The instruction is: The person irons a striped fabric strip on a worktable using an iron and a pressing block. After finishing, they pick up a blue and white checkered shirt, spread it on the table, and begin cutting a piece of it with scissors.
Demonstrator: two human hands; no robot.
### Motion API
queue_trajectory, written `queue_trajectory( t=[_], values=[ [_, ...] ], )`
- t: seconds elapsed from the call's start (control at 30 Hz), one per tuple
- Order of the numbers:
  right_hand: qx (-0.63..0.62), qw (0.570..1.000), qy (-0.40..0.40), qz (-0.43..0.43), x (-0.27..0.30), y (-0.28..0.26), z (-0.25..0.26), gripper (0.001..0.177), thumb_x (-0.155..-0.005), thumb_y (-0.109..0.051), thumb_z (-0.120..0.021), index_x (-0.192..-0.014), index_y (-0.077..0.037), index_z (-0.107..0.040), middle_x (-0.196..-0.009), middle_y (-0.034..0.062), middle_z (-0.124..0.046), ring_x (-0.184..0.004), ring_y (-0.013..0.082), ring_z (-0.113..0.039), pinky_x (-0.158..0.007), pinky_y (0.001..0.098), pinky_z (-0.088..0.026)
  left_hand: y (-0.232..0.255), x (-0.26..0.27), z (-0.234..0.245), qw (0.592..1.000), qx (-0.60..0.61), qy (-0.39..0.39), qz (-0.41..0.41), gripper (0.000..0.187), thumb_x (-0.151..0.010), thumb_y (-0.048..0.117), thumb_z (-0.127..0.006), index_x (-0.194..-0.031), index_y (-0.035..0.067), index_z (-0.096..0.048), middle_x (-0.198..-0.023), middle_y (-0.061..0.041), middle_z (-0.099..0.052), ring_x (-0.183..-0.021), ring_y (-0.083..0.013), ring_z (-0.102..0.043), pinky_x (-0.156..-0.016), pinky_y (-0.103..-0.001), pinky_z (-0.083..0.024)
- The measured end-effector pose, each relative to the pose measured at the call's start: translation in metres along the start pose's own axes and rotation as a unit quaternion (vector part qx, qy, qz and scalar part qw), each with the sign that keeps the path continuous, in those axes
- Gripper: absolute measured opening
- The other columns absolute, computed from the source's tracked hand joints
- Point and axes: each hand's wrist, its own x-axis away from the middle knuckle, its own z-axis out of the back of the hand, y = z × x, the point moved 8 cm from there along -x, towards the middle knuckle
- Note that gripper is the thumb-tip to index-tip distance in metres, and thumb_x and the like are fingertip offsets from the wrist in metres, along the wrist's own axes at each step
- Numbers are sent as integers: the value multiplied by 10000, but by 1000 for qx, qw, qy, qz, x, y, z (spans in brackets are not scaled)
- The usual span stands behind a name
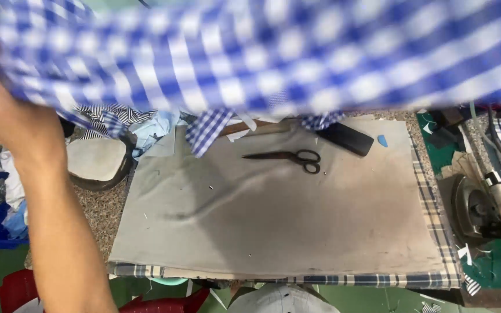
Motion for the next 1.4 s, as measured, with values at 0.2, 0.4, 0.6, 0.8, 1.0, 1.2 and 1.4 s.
queue_trajectory(
  t=[0.2,0.4,0.6,0.8,1.0,1.2,1.4],
  values=[
    [-30,993,68,97,82,-46,-19,744,-627,54,-803,-1365,-20,-742,-1245,209,-704,-1133,396,-583,-1026,459,-497,-7,163,5,975,-213,-56,-43,114,-1158,84,-789,-1082,62,-707,-755,3,-444,-669,-124,-411,-562,-257,-288],
    [-170,980,-23,104,147,-86,-122,412,-922,-114,-770,-1264,-340,-729,-1133,87,-604,-926,228,-622,-600,352,-481,14,314,2,938,-138,-312,-65,236,-962,32,-793,-1129,91,-638,-889,-13,-463,-633,-110,-392,-505,-228,-338],
    [-361,931,-46,-4,221,-73,-213,165,-888,-7,-768,-937,-164,-754,-1170,78,-638,-1102,280,-606,-889,397,-496,58,432,7,846,12,-533,14,490,-739,14,-765,-1214,100,-682,-1245,-95,-681,-1170,-277,-653,-1124,-460,-490],
    [-148,936,-317,-42,286,-77,-284,244,-907,-29,-620,-1055,-97,-801,-1264,122,-701,-1126,368,-656,-934,515,-609,84,499,30,723,166,-658,130,765,-816,686,-656,-1350,140,-622,-1414,-97,-612,-1391,-325,-483,-1206,-618,-253],
    [-244,949,-195,-32,265,-162,-262,265,-876,-255,-762,-1126,-171,-756,-1052,77,-758,-1069,255,-727,-908,338,-580,104,478,37,798,162,-553,173,440,-851,474,-779,-1126,135,-734,-1146,-92,-723,-1183,-264,-666,-1101,-462,-437],
    [-106,956,-268,57,299,-217,-321,977,-736,-706,-684,-1510,-144,-486,-1345,95,-622,-1222,261,-598,-969,387,-532,130,508,30,763,151,-617,124,604,-817,411,-802,-1346,178,-625,-1265,-113,-658,-1273,-274,-589,-1109,-473,-406],
    [-220,937,-253,96,323,-203,-306,80,-802,-330,-761,-870,-291,-778,-896,-76,-745,-953,152,-690,-831,314,-530,114,522,38,790,160,-576,133,221,-897,205,-714,-1117,211,-729,-973,-29,-703,-1041,-223,-663,-955,-402,-479]
  ],
)
